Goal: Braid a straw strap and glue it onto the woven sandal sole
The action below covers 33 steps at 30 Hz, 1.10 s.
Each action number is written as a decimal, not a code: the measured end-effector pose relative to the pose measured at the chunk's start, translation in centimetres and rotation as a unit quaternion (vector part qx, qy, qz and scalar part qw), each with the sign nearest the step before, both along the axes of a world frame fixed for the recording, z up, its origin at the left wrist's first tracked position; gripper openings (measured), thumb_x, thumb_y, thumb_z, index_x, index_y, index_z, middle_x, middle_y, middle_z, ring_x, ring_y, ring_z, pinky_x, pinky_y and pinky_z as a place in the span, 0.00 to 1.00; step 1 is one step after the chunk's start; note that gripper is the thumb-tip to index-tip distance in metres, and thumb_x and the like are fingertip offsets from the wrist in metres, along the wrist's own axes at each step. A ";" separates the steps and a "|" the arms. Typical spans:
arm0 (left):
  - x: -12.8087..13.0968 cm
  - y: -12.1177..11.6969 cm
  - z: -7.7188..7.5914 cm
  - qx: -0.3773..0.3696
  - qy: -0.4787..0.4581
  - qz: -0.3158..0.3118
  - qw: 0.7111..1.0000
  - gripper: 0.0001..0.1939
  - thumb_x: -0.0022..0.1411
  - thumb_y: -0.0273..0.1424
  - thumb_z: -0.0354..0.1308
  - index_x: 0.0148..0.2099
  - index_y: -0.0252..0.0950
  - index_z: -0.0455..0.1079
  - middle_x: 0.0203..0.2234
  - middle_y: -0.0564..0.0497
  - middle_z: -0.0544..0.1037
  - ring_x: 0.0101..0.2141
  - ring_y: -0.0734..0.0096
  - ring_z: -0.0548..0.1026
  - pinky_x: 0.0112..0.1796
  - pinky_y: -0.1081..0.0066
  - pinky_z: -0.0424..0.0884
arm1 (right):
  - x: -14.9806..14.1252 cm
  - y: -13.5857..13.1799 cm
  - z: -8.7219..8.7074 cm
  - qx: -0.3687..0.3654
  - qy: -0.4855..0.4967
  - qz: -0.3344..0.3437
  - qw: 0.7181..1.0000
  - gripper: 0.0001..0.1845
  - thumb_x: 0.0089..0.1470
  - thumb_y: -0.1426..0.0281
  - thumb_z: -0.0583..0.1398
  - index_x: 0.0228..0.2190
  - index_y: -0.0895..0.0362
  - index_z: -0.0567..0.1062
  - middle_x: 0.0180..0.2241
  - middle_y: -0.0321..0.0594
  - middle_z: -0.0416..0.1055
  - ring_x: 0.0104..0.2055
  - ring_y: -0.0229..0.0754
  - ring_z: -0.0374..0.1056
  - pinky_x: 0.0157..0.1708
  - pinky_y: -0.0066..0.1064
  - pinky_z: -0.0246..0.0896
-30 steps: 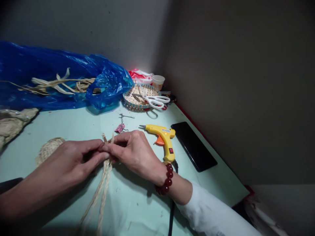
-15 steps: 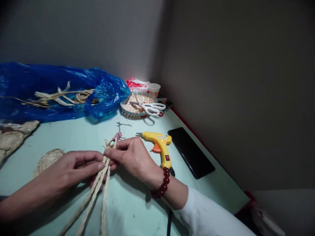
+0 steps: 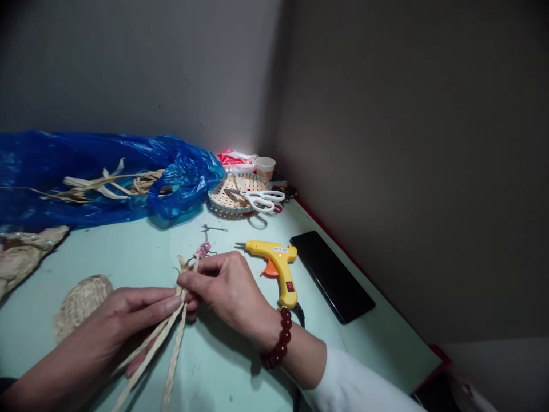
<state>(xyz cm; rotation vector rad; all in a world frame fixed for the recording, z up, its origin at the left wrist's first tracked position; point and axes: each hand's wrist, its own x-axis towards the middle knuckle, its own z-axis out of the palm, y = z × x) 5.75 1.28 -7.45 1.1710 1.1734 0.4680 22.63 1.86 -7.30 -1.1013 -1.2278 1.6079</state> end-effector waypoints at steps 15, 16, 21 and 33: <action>0.1 -0.7 -1.1 -0.079 -0.032 0.012 0.996 0.21 0.61 0.48 0.55 0.30 0.35 0.74 0.08 0.62 0.59 0.10 0.83 0.48 0.13 0.78 0.44 | 0.4 0.1 -0.6 0.050 -0.024 0.037 0.998 0.18 0.56 0.64 0.63 0.19 0.60 0.74 0.20 0.35 0.69 0.25 0.35 0.63 0.30 0.27 0.58; 0.1 -0.7 -1.2 -0.078 -0.031 0.018 0.996 0.20 0.61 0.47 0.55 0.31 0.35 0.74 0.08 0.61 0.60 0.11 0.82 0.49 0.14 0.78 0.45 | 0.4 0.1 -0.6 0.029 -0.004 0.042 0.999 0.19 0.56 0.62 0.63 0.19 0.60 0.74 0.20 0.35 0.69 0.25 0.35 0.64 0.30 0.27 0.58; 0.0 -0.8 -1.6 -0.122 -0.098 0.058 0.986 0.21 0.59 0.50 0.58 0.30 0.37 0.73 0.10 0.61 0.60 0.12 0.82 0.51 0.15 0.78 0.44 | -0.2 -0.1 -0.2 -0.023 0.011 0.017 1.000 0.21 0.52 0.58 0.66 0.19 0.61 0.72 0.19 0.35 0.67 0.23 0.34 0.59 0.28 0.28 0.54; -0.7 -0.4 -1.1 -0.122 -0.077 0.022 0.989 0.22 0.58 0.51 0.59 0.25 0.36 0.71 0.09 0.65 0.54 0.12 0.85 0.43 0.13 0.78 0.38 | 0.5 0.3 0.7 -0.043 0.036 0.101 0.993 0.12 0.52 0.64 0.68 0.32 0.61 0.76 0.25 0.36 0.72 0.30 0.35 0.65 0.36 0.27 0.58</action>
